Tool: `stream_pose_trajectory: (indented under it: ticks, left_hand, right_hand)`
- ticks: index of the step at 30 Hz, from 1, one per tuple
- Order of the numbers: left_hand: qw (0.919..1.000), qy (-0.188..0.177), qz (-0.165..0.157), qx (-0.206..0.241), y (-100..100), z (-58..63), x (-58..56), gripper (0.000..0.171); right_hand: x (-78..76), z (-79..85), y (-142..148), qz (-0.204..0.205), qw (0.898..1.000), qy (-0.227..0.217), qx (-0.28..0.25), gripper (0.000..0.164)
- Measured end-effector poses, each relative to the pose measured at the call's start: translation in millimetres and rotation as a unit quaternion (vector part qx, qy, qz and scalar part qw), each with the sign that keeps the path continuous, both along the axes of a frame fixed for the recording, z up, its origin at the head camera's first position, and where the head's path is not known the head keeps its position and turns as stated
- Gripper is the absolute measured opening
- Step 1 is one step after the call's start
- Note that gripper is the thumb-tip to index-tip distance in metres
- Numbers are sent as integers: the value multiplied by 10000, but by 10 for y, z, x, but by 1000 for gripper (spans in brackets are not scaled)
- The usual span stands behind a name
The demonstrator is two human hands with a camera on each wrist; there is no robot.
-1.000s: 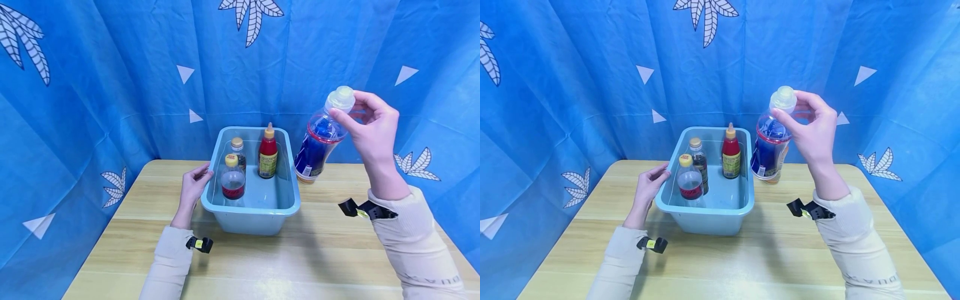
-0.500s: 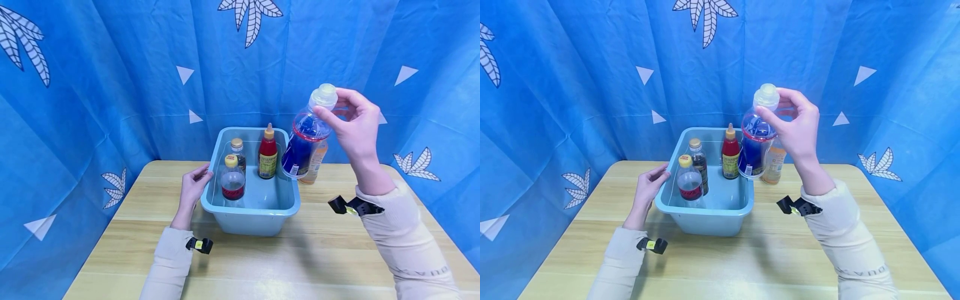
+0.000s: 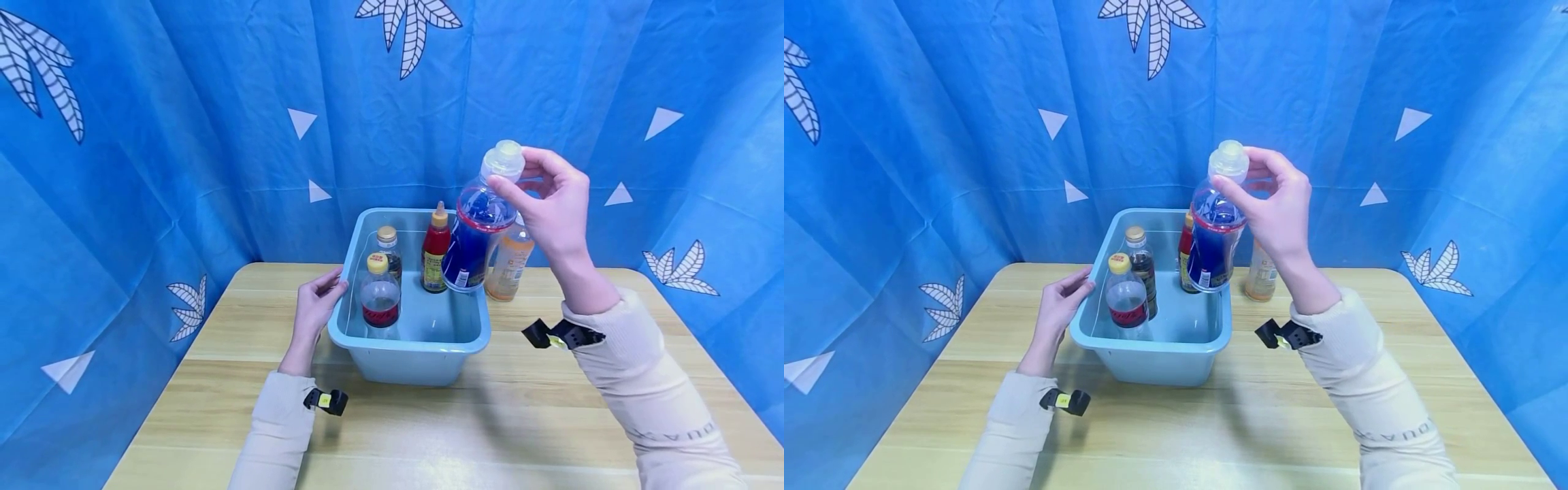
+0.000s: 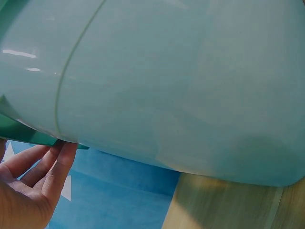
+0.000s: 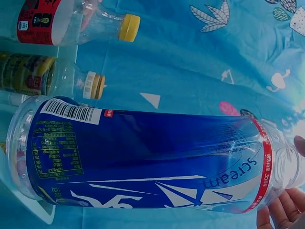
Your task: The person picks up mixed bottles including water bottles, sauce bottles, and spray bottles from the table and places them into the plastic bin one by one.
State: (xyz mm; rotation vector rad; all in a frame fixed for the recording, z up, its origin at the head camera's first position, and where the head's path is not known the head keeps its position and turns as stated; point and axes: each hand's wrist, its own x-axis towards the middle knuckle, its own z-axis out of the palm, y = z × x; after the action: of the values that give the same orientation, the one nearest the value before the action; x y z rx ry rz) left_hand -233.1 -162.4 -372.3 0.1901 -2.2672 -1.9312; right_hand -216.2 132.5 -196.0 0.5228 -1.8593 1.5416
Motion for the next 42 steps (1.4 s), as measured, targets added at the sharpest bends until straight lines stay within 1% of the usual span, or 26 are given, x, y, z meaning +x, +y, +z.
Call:
stream_pose_trajectory:
  ticks: [3,5,11,15,22,26,29,33,36,42]
  left_hand:
    - [10000,-3,4,2,-1,1,0,39]
    - [10000,-14,11,1,-1,2,-3,39]
    - [10000,-55,7,23,4,5,-9,39]
    - [10000,-37,16,22,8,9,-6,39]
    - [10000,-3,5,-4,14,20,2,39]
    - [10000,27,34,-12,16,18,-2,38]
    - [9999,94,80,-86,20,12,-8,38]
    - [9997,160,109,-160,25,4,-12,37]
    - [9998,126,104,-110,24,3,-9,37]
    - [9999,84,96,-93,19,2,-3,38]
  right_hand:
    - [5,10,-39,46,10000,7,-30,32]
    - [-30,-14,-44,65,10000,-27,-21,32]
    - [-213,-175,-15,68,9996,-244,89,35]
    - [-272,-258,-28,111,9991,-364,160,36]
    - [-112,-232,-161,84,9980,-538,329,34]
    - [-133,-289,-182,90,9973,-612,406,35]
    - [-181,-358,-179,100,9966,-643,508,35]
    - [-316,-517,-145,129,9948,-761,658,37]
    - [-400,-638,-128,176,9938,-877,666,39]
    - [-436,-793,-133,328,9929,-980,589,41]
